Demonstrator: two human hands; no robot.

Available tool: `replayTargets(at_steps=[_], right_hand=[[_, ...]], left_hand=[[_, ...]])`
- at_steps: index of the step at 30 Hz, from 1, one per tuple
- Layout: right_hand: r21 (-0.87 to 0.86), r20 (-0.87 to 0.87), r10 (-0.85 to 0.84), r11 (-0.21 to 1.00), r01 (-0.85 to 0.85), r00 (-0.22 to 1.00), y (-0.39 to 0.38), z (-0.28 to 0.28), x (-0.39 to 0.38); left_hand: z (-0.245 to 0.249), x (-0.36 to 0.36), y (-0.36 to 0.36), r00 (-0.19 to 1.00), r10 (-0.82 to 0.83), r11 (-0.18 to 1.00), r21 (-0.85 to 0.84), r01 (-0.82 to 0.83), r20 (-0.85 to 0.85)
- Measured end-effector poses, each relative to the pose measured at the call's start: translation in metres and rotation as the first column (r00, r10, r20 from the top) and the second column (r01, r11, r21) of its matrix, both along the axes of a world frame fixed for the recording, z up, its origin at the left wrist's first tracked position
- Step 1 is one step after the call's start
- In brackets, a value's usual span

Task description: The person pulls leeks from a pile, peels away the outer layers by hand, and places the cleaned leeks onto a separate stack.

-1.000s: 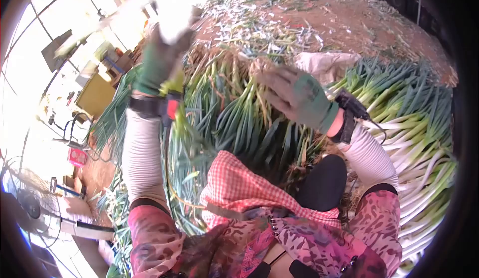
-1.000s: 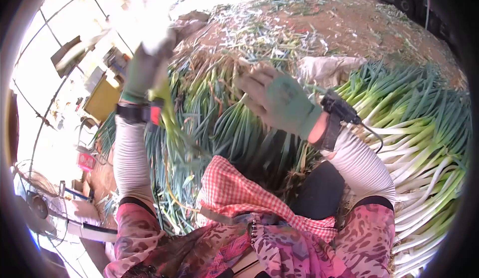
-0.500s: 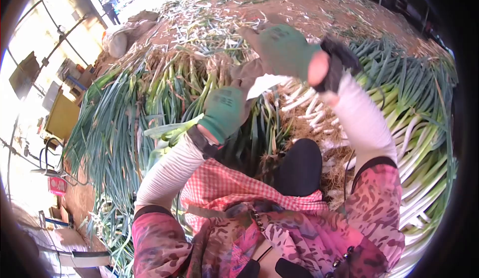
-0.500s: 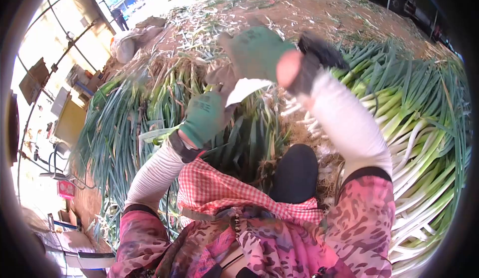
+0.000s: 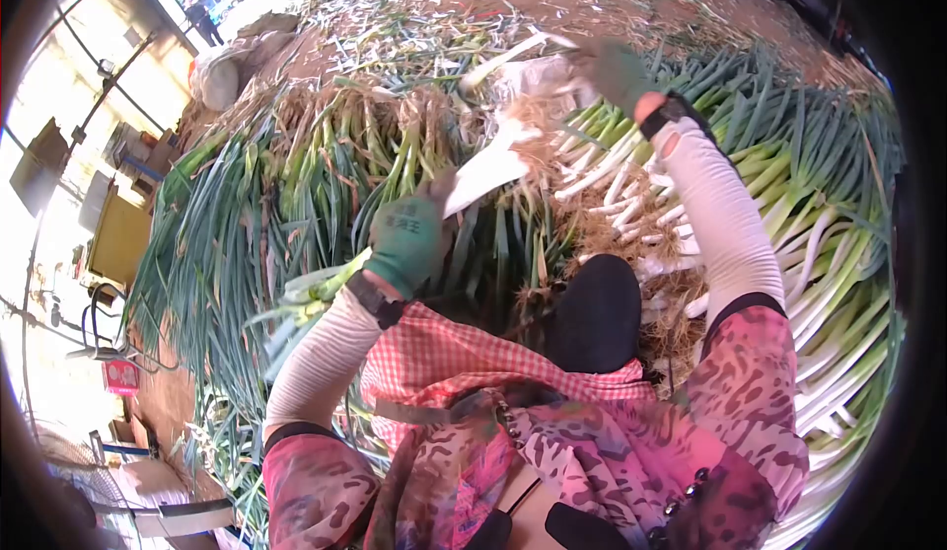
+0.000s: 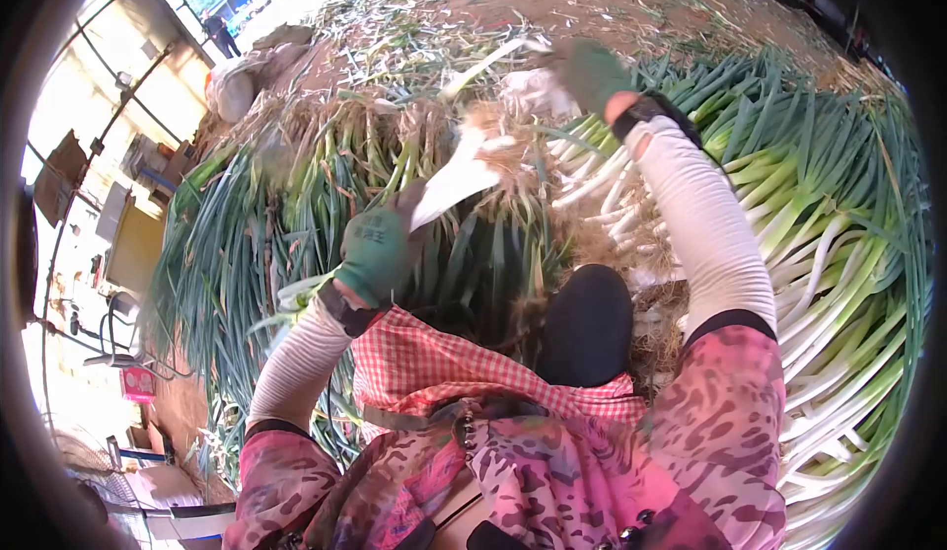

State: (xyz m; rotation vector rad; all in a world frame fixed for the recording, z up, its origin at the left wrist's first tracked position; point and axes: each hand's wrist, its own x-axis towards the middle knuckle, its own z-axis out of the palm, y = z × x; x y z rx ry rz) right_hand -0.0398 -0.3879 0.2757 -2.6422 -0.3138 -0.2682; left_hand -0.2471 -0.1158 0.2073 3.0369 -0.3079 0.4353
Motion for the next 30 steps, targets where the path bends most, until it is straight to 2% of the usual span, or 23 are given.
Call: replayTargets(at_steps=[2, 3, 4, 5, 6, 7, 8, 9, 10, 12, 14, 15, 16, 17, 18, 19, 20, 21, 22, 24, 25, 27, 30], right_hand=[[-0.447, 0.36, 0.075, 0.889, 0.101, 0.93, -0.037, -0.015, 0.008], [-0.256, 0.184, 0.118, 0.964, -0.068, 0.976, -0.048, -0.023, 0.012], [-0.026, 0.018, 0.2, 0.98, -0.199, 0.98, -0.054, -0.031, 0.019], [0.224, -0.124, 0.312, 0.934, -0.28, 0.942, -0.055, -0.039, 0.028], [0.439, -0.068, 0.62, 0.722, -0.535, 0.782, -0.047, -0.058, 0.04], [0.479, -0.064, 0.634, 0.697, -0.534, 0.77, -0.03, -0.054, 0.018], [0.519, -0.059, 0.648, 0.67, -0.531, 0.76, -0.003, -0.042, -0.019], [0.536, -0.253, 0.647, 0.713, -0.452, 0.719, 0.014, -0.036, -0.038], [0.492, -0.206, 0.712, 0.668, -0.558, 0.671, 0.025, -0.06, -0.033], [0.3, 0.155, 0.91, 0.328, -0.896, 0.385, 0.041, -0.104, -0.023], [0.474, 0.079, 0.878, 0.384, -0.792, 0.472, 0.062, -0.108, -0.037], [0.477, 0.089, 0.853, 0.417, -0.774, 0.514, 0.063, -0.112, -0.035], [0.356, 0.183, 0.78, 0.515, -0.78, 0.598, 0.058, -0.115, -0.021], [0.109, 0.353, 0.632, 0.705, -0.701, 0.69, 0.048, -0.117, -0.003], [-0.051, 0.515, 0.43, 0.879, -0.475, 0.741, 0.037, -0.119, 0.022], [0.445, 0.25, 0.315, 0.803, -0.397, 0.916, 0.023, -0.104, 0.032], [0.855, 0.008, 0.2, 0.507, -0.111, 0.98, 0.009, -0.089, 0.042], [0.999, -0.041, 0.461, 0.005, 0.044, 0.886, -0.008, -0.092, 0.06], [0.94, 0.019, 0.448, 0.297, -0.168, 0.894, -0.005, -0.079, 0.045], [0.608, 0.083, 0.549, 0.633, -0.479, 0.832, -0.001, -0.059, 0.005], [0.641, 0.055, 0.622, 0.578, -0.505, 0.781, 0.009, -0.051, -0.016], [0.71, -0.005, 0.749, 0.469, -0.525, 0.663, 0.029, -0.036, -0.06], [0.73, -0.358, 0.798, 0.563, -0.387, 0.485, 0.029, -0.043, -0.08]], left_hand=[[0.005, -0.002, 0.021, 0.992, -0.003, 0.983, -0.184, -0.021, -0.125], [0.006, -0.003, 0.033, 0.982, -0.013, 0.961, -0.274, -0.04, -0.189], [0.006, -0.001, 0.046, 0.972, -0.125, 0.925, -0.377, 0.042, -0.199], [0.0, 0.004, 0.056, 0.949, -0.211, 0.855, -0.515, 0.063, -0.234], [-0.011, 0.01, 0.065, 0.919, -0.3, 0.764, -0.641, 0.07, -0.257], [-0.016, 0.014, 0.069, 0.882, -0.389, 0.656, -0.752, 0.064, -0.265], [-0.008, 0.013, 0.066, 0.842, -0.436, 0.542, -0.84, -0.037, -0.318], [-0.003, 0.012, 0.064, 0.82, -0.47, 0.478, -0.875, -0.076, -0.327], [0.002, 0.012, 0.061, 0.796, -0.506, 0.413, -0.904, -0.114, -0.332], [0.012, 0.013, 0.058, 0.729, -0.598, 0.306, -0.935, -0.178, -0.335], [0.02, 0.013, 0.058, 0.638, -0.695, 0.229, -0.943, -0.239, -0.331], [0.022, 0.013, 0.059, 0.665, -0.67, 0.255, -0.943, -0.212, -0.33], [0.022, 0.012, 0.059, 0.692, -0.642, 0.279, -0.942, -0.189, -0.329], [0.021, 0.009, 0.06, 0.718, -0.614, 0.301, -0.938, -0.171, -0.328], [0.016, 0.004, 0.061, 0.771, -0.579, 0.205, -0.963, -0.176, -0.265], [0.01, -0.001, 0.061, 0.819, -0.513, 0.218, -0.962, -0.165, -0.257], [0.004, -0.004, 0.061, 0.862, -0.444, 0.235, -0.96, -0.15, -0.243], [-0.002, -0.005, 0.061, 0.899, -0.375, 0.253, -0.958, -0.135, -0.225], [-0.004, -0.006, 0.055, 0.944, -0.289, 0.459, -0.888, -0.009, -0.159], [-0.002, -0.014, 0.025, 0.975, 0.018, 0.776, -0.612, -0.153, -0.221], [0.0, -0.015, 0.01, 0.966, 0.169, 0.869, -0.432, -0.24, -0.196], [-0.022, -0.014, -0.004, 0.983, 0.16, 0.894, -0.409, -0.181, -0.085], [-0.048, -0.017, -0.023, 0.984, 0.177, 0.94, -0.301, -0.162, 0.022]])
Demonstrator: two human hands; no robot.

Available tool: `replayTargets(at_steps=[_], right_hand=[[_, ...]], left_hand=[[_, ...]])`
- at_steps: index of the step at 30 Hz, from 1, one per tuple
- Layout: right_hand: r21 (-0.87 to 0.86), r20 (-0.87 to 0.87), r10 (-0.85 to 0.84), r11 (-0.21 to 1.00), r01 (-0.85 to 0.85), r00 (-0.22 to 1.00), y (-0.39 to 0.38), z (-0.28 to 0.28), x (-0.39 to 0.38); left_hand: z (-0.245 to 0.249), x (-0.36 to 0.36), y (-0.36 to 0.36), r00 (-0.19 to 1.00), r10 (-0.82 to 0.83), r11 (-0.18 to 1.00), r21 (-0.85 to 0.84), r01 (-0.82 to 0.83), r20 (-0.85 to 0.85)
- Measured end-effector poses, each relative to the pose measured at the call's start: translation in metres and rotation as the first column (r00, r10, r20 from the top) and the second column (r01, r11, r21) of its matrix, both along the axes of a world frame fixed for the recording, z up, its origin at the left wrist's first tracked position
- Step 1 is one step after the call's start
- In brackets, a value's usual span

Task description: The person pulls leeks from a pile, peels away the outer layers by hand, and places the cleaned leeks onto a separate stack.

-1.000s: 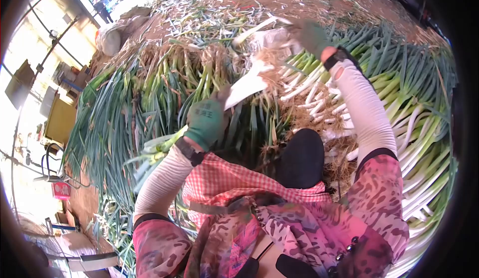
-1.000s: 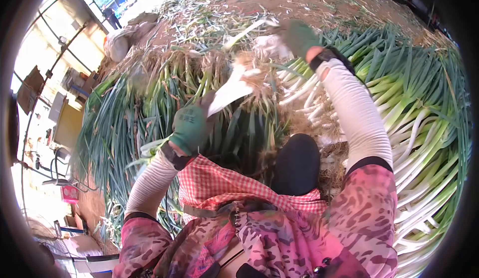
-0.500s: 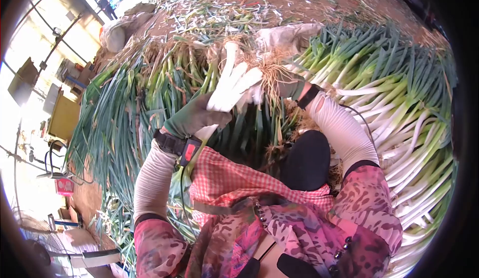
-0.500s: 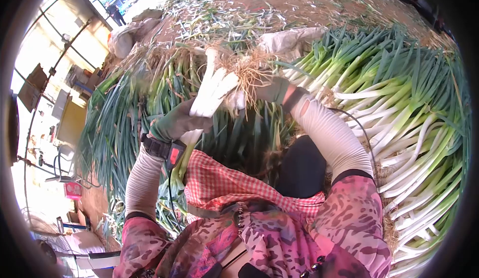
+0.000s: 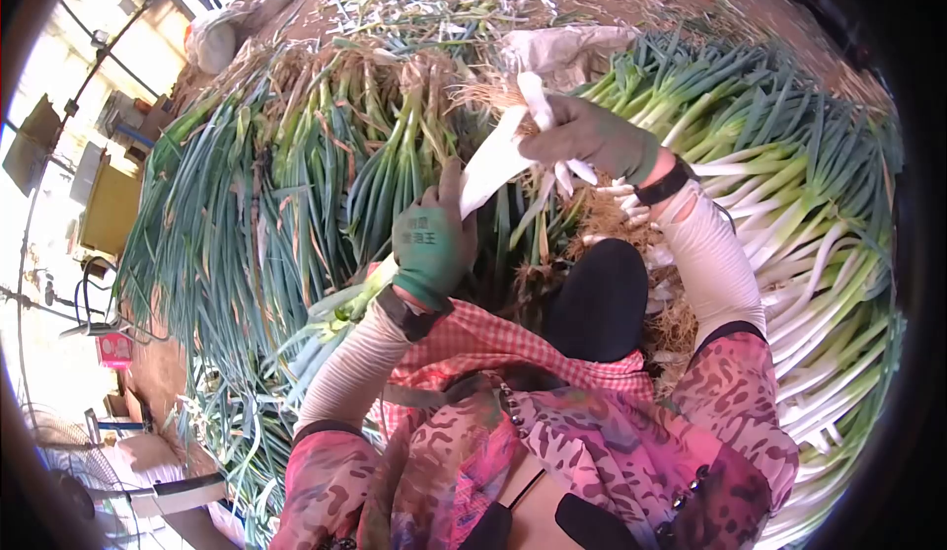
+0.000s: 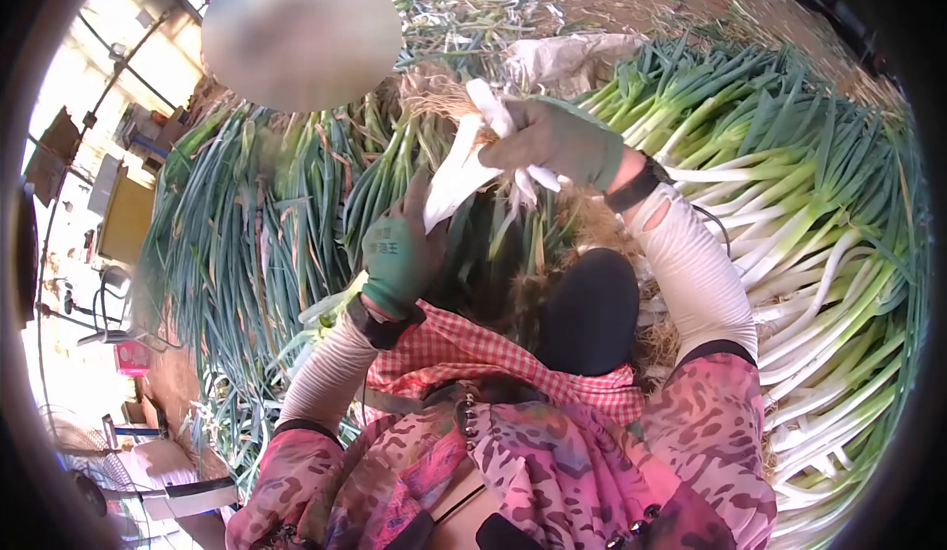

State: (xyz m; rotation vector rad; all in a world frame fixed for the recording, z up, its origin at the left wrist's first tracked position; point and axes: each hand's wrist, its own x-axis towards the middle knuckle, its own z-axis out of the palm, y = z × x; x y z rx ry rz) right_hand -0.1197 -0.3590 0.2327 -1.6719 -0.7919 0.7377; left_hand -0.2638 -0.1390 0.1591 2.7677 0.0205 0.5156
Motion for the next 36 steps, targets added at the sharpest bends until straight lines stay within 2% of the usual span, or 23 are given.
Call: replayTargets(at_steps=[1, 2, 3, 5, 7, 9, 10, 11, 12, 13, 14, 15, 17, 19, 21, 22, 23, 25, 27, 29, 30, 33, 36], right_hand=[[-0.027, -0.118, 0.034, 0.999, -0.038, 0.992, -0.001, -0.014, 0.002], [0.055, 0.364, 0.185, 0.974, -0.219, 0.913, -0.002, -0.027, 0.01], [0.13, 0.775, 0.101, 0.94, -0.315, 0.624, 0.002, -0.03, 0.011], [0.186, 0.249, -0.083, 0.982, 0.036, 0.965, 0.001, -0.038, -0.004], [0.322, 0.564, -0.261, 0.943, 0.083, 0.784, -0.024, -0.059, 0.035], [0.232, 0.791, -0.43, 0.869, 0.436, 0.436, -0.066, -0.063, 0.076], [0.309, 0.36, -0.663, 0.748, 0.587, 0.656, -0.071, -0.032, 0.059], [0.427, 0.044, -0.676, 0.678, 0.598, 0.735, -0.098, -0.06, 0.101], [0.17, 0.35, -0.616, 0.782, 0.599, 0.706, -0.096, -0.056, 0.087], [-0.06, 0.415, -0.407, 0.88, 0.471, 0.814, -0.083, -0.047, 0.057], [-0.277, 0.445, -0.156, 0.913, 0.3, 0.882, -0.069, -0.037, 0.026], [-0.465, 0.437, 0.14, 0.881, 0.09, 0.889, -0.061, -0.051, 0.001], [-0.759, 0.139, 0.615, 0.569, -0.315, 0.776, -0.028, -0.094, -0.062], [-0.768, 0.112, 0.689, 0.518, -0.377, 0.716, 0.005, -0.116, -0.069], [-0.604, 0.523, 0.393, 0.797, 0.005, 0.756, 0.022, -0.103, -0.022], [-0.414, 0.716, 0.135, 0.873, 0.26, 0.685, 0.025, -0.085, 0.012], [-0.157, 0.841, -0.151, 0.851, 0.501, 0.519, 0.026, -0.057, 0.047], [0.348, 0.864, -0.503, 0.574, 0.741, -0.017, 0.008, 0.019, 0.096], [0.403, 0.914, -0.205, 0.578, 0.71, -0.351, -0.012, 0.079, 0.085], [0.514, 0.621, 0.239, 0.596, 0.617, -0.747, -0.009, 0.087, 0.068], [0.213, 0.767, 0.184, 0.831, 0.514, -0.615, -0.001, 0.089, 0.045], [0.317, 0.747, -0.326, 0.941, -0.121, -0.58, 0.037, 0.02, -0.012], [-0.057, 0.906, 0.149, 0.97, 0.234, -0.395, 0.026, -0.021, -0.022]], left_hand=[[-0.01, -0.002, -0.005, 1.0, -0.002, 1.0, 0.016, 0.002, 0.004], [-0.018, -0.004, -0.01, 1.0, -0.003, 0.999, 0.033, 0.003, 0.01], [-0.02, -0.005, -0.013, 1.0, -0.003, 0.999, 0.052, 0.002, 0.02], [-0.02, -0.007, -0.014, 1.0, 0.012, 0.998, 0.069, -0.013, 0.013], [-0.017, -0.007, -0.01, 0.999, 0.019, 0.997, 0.07, -0.021, 0.03], [-0.021, -0.006, 0.002, 0.999, 0.018, 0.999, 0.026, -0.019, 0.049], [-0.021, -0.006, 0.009, 0.999, 0.034, 0.999, 0.013, -0.034, 0.03], [-0.018, -0.004, 0.016, 0.999, 0.046, 0.999, 0.0, -0.046, 0.015], [-0.012, -0.002, 0.022, 0.998, 0.037, 0.995, -0.094, -0.032, 0.05], [-0.006, 0.002, 0.032, 0.998, 0.067, 0.99, -0.122, -0.069, -0.017], [-0.011, 0.008, 0.045, 0.995, 0.051, 0.989, -0.146, -0.038, 0.086], [-0.02, 0.016, 0.058, 0.982, 0.025, 0.985, -0.173, 0.008, 0.188], [-0.028, 0.031, 0.087, 0.97, -0.061, 0.96, -0.252, 0.121, 0.235], [-0.006, 0.03, 0.099, 0.981, -0.192, 0.853, -0.487, 0.187, 0.042], [0.0, 0.032, 0.115, 0.954, -0.283, 0.742, -0.653, 0.15, -0.102], [-0.003, 0.034, 0.125, 0.946, -0.289, 0.756, -0.641, 0.132, -0.145], [-0.006, 0.035, 0.13, 0.94, -0.287, 0.771, -0.627, 0.111, -0.187], [0.007, 0.029, 0.121, 0.932, -0.285, 0.749, -0.66, 0.068, -0.227], [0.002, 0.031, 0.122, 0.933, -0.281, 0.741, -0.668, 0.061, -0.226], [0.016, 0.036, 0.103, 0.9, -0.365, 0.739, -0.662, 0.126, -0.237], [0.022, 0.041, 0.091, 0.868, -0.421, 0.73, -0.667, 0.151, -0.264], [0.055, 0.05, 0.042, 0.724, -0.59, 0.708, -0.659, 0.252, -0.357], [0.071, 0.048, -0.014, 0.655, -0.731, 0.526, -0.769, 0.363, -0.19]])
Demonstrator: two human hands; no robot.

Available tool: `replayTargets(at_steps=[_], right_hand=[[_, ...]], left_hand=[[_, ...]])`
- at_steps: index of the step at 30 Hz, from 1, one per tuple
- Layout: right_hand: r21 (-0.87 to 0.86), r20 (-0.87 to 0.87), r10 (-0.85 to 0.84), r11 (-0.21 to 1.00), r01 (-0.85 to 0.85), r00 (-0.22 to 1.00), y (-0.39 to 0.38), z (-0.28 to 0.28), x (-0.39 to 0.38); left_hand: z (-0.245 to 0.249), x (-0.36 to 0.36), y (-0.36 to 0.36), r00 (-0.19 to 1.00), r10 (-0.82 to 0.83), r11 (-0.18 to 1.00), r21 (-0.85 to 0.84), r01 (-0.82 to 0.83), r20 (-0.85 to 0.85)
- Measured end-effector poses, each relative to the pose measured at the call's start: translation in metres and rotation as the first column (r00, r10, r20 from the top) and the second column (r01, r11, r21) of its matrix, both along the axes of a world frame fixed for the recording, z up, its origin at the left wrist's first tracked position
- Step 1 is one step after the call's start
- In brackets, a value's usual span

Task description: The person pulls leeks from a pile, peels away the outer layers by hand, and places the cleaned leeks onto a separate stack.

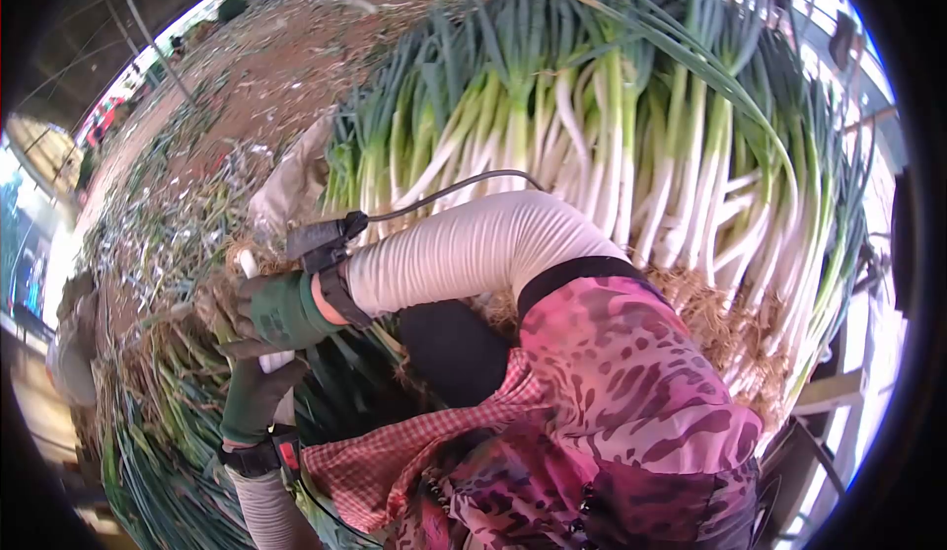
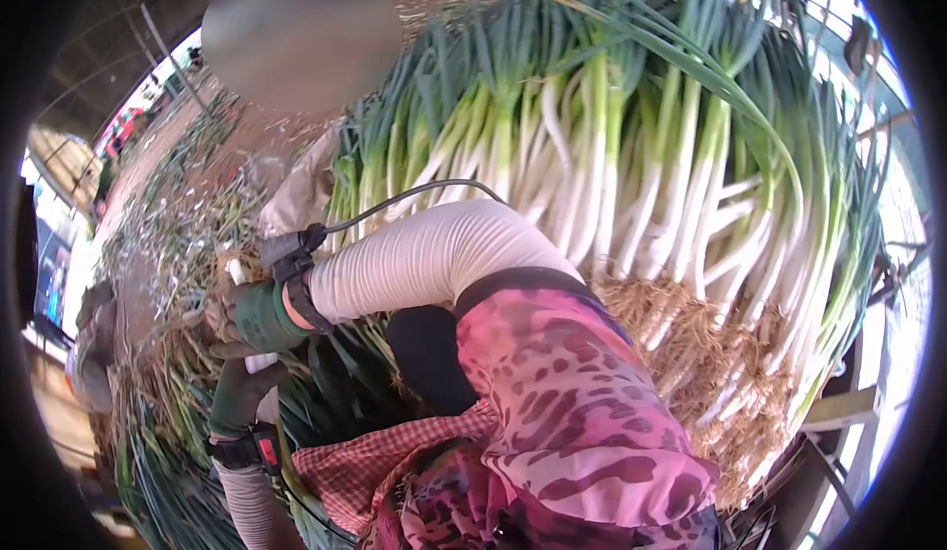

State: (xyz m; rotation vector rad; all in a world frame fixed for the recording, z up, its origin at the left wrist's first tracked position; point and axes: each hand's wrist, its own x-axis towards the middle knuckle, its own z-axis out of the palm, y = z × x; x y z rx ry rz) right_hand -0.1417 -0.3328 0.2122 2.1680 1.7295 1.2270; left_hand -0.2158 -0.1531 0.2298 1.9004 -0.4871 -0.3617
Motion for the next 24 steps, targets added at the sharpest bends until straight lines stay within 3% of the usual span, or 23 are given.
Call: replayTargets(at_steps=[3, 5, 6, 8, 10, 11, 12, 13, 14, 15, 16, 17, 18, 19, 20, 21, 23, 24], right_hand=[[-0.145, -0.142, -0.24, 0.965, 0.22, 0.96, -0.046, 0.037, -0.03], [-0.098, -0.166, -0.225, 0.973, 0.211, 0.96, -0.076, 0.053, -0.043], [-0.058, -0.229, -0.168, 0.986, 0.159, 0.959, -0.098, 0.071, -0.052], [0.01, -0.182, -0.24, 0.969, 0.246, 0.954, -0.157, 0.099, -0.073], [0.182, -0.069, -0.25, 0.949, 0.258, 0.966, -0.234, 0.111, -0.061], [0.125, -0.037, -0.578, 0.807, 0.578, 0.815, -0.275, 0.121, -0.083], [0.143, 0.183, -0.696, 0.718, 0.682, 0.695, -0.326, 0.126, -0.083], [0.101, 0.093, -0.893, 0.449, 0.888, 0.441, -0.37, 0.135, -0.098], [0.286, 0.198, -0.93, 0.356, 0.89, 0.308, -0.42, 0.132, -0.117], [0.131, 0.099, -0.992, -0.06, 0.99, -0.073, -0.442, 0.151, -0.15], [0.188, 0.281, -0.908, -0.267, 0.945, -0.312, -0.496, 0.136, -0.166], [0.068, 0.302, -0.857, -0.418, 0.906, -0.418, -0.503, 0.14, -0.201], [-0.066, 0.2, -0.809, -0.574, 0.816, -0.553, -0.516, 0.146, -0.221], [-0.195, 0.024, -0.79, -0.604, 0.773, -0.612, -0.544, 0.15, -0.235], [-0.229, -0.202, -0.791, -0.535, 0.813, -0.577, -0.547, 0.161, -0.259], [-0.145, -0.263, -0.768, -0.567, 0.811, -0.584, -0.57, 0.159, -0.266], [0.066, -0.508, -0.736, -0.55, 0.832, -0.447, -0.594, 0.171, -0.284], [0.154, -0.516, -0.734, -0.586, 0.796, -0.44, -0.61, 0.177, -0.294]], left_hand=[[0.018, -0.004, -0.037, 0.997, -0.07, 0.998, 0.001, 0.07, -0.027], [0.029, -0.005, -0.057, 0.986, -0.168, 0.983, 0.064, 0.169, -0.023], [0.044, -0.008, -0.068, 0.976, -0.218, 0.953, 0.214, 0.215, -0.011], [0.036, -0.003, -0.073, 0.95, -0.303, 0.921, 0.278, 0.273, 0.071], [0.036, -0.008, -0.084, 0.936, -0.333, 0.896, 0.348, 0.276, 0.115], [0.035, -0.009, -0.087, 0.928, -0.351, 0.888, 0.359, 0.286, 0.128], [0.033, -0.009, -0.088, 0.92, -0.364, 0.882, 0.369, 0.292, 0.143], [0.028, -0.008, -0.087, 0.914, -0.374, 0.877, 0.379, 0.294, 0.158], [0.013, 0.002, -0.08, 0.874, -0.404, 0.878, 0.382, 0.288, 0.27], [0.012, 0.001, -0.079, 0.893, -0.379, 0.881, 0.389, 0.268, 0.244], [0.013, 0.0, -0.08, 0.911, -0.35, 0.885, 0.396, 0.246, 0.217], [0.014, -0.001, -0.079, 0.929, -0.319, 0.888, 0.403, 0.222, 0.189], [0.015, -0.003, -0.078, 0.933, -0.298, 0.893, 0.404, 0.198, 0.201], [0.017, -0.004, -0.077, 0.937, -0.278, 0.898, 0.404, 0.175, 0.212], [0.018, -0.005, -0.077, 0.939, -0.261, 0.901, 0.405, 0.155, 0.222], [0.017, -0.005, -0.077, 0.948, -0.24, 0.909, 0.392, 0.143, 0.21], [0.017, -0.002, -0.077, 0.962, -0.197, 0.922, 0.37, 0.117, 0.186], [0.019, -0.001, -0.079, 0.969, -0.187, 0.931, 0.344, 0.122, 0.164]])
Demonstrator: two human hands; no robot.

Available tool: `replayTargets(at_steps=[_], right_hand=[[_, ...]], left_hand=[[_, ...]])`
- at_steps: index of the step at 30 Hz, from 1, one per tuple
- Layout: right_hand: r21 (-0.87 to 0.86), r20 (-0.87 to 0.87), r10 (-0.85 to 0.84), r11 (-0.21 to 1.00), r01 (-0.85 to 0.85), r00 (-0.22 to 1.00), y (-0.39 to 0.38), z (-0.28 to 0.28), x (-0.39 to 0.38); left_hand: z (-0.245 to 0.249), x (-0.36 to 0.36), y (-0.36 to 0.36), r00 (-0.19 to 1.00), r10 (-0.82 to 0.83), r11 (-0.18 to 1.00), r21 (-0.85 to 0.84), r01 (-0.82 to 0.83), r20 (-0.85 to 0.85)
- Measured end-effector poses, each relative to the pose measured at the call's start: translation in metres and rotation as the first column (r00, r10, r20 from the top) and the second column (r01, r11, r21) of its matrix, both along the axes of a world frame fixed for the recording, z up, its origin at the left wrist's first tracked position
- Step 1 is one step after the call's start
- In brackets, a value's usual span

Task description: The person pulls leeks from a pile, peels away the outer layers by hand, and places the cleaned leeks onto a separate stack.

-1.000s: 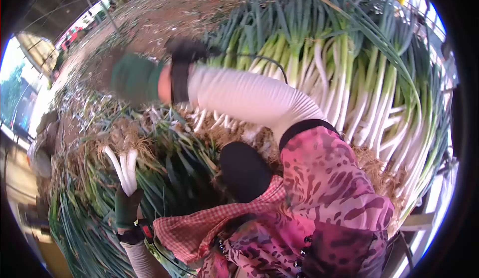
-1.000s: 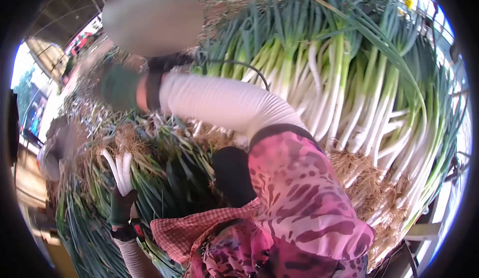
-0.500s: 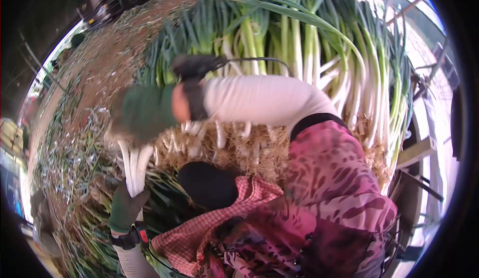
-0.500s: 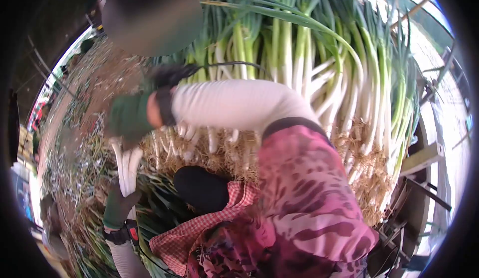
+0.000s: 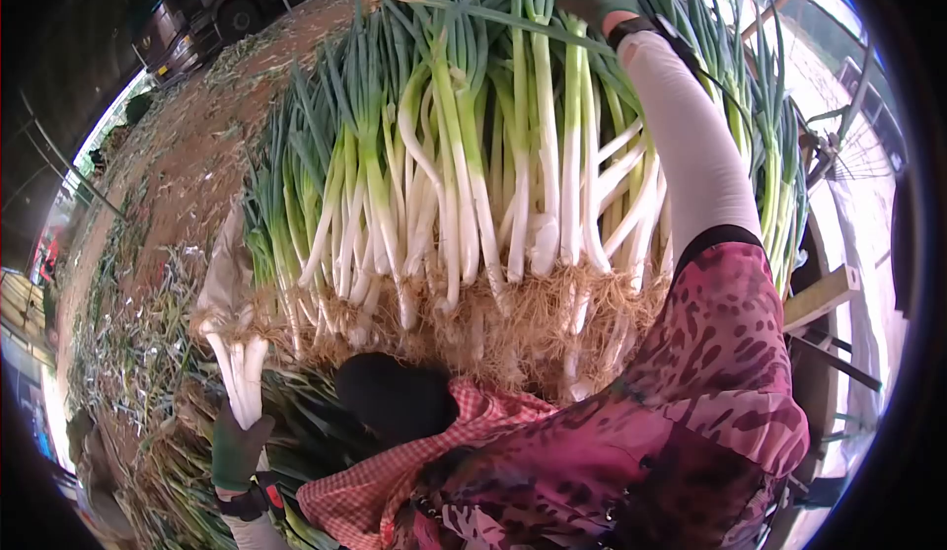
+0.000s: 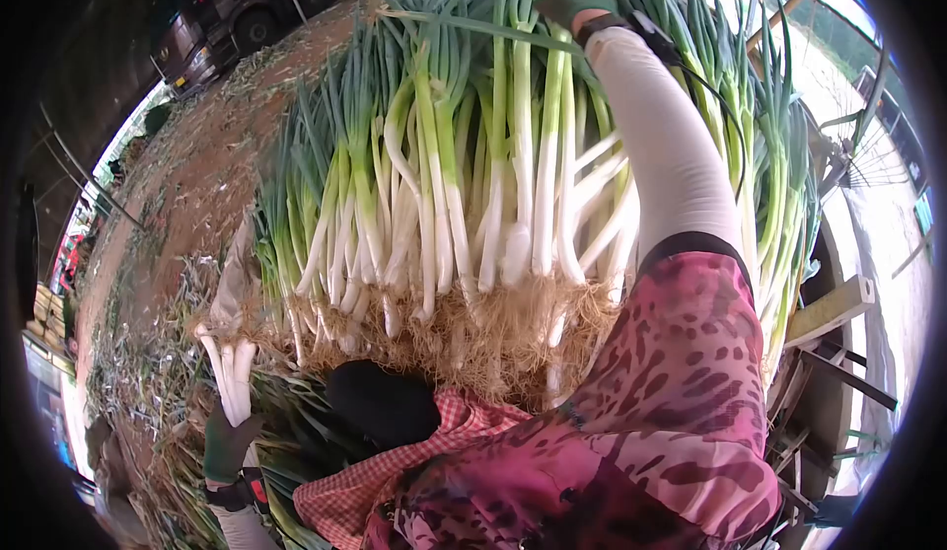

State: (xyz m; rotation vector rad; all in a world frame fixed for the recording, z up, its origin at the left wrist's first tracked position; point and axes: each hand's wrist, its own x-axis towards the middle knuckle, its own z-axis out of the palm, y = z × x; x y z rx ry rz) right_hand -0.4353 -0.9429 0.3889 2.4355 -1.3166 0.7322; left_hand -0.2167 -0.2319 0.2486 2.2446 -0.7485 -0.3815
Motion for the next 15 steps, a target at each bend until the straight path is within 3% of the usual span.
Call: replayTargets(at_steps=[3, 5, 6, 9, 10, 11, 12, 13, 14, 15], right_hand=[[-0.232, 0.157, -0.099, 0.963, 0.134, 0.983, -0.117, -0.002, -0.051], [-0.01, 0.319, -0.24, 0.967, 0.256, 0.917, -0.055, 0.017, -0.066], [0.072, 0.312, -0.354, 0.934, 0.35, 0.882, -0.087, 0.013, -0.073], [-0.211, 0.166, -0.186, 0.953, 0.219, 0.968, -0.152, -0.042, -0.09], [0.12, 0.085, -0.205, 0.974, 0.194, 0.975, -0.112, -0.029, -0.066], [0.087, 0.193, -0.369, 0.929, 0.359, 0.909, -0.023, -0.011, -0.04], [-0.274, 0.19, -0.34, 0.883, 0.382, 0.921, -0.042, -0.03, -0.017], [-0.63, 0.16, 0.027, 0.772, 0.081, 0.987, -0.053, -0.033, 0.004], [-0.509, 0.117, 0.35, 0.825, -0.246, 0.929, 0.007, -0.031, 0.027], [-0.325, 0.148, 0.617, 0.768, -0.552, 0.773, 0.071, -0.029, 0.049]], left_hand=[[-0.002, 0.009, 0.002, 0.998, 0.014, 0.999, -0.034, -0.012, 0.06], [0.01, 0.008, -0.001, 0.997, 0.048, 0.999, 0.017, -0.049, 0.052], [0.016, 0.007, -0.004, 0.996, 0.059, 0.998, 0.008, -0.059, 0.06], [0.013, 0.016, -0.01, 0.98, 0.038, 0.995, 0.083, -0.056, 0.197], [0.011, 0.016, -0.013, 0.961, -0.001, 0.993, 0.116, -0.032, 0.275], [0.01, 0.018, -0.018, 0.935, -0.049, 0.989, 0.148, -0.003, 0.35], [0.007, 0.019, -0.027, 0.895, -0.116, 0.979, 0.204, 0.029, 0.43], [0.003, 0.02, -0.036, 0.842, -0.183, 0.965, 0.255, 0.056, 0.507], [0.001, 0.021, -0.043, 0.778, -0.237, 0.951, 0.302, 0.065, 0.581], [0.0, 0.021, -0.05, 0.708, -0.293, 0.933, 0.354, 0.064, 0.643]])
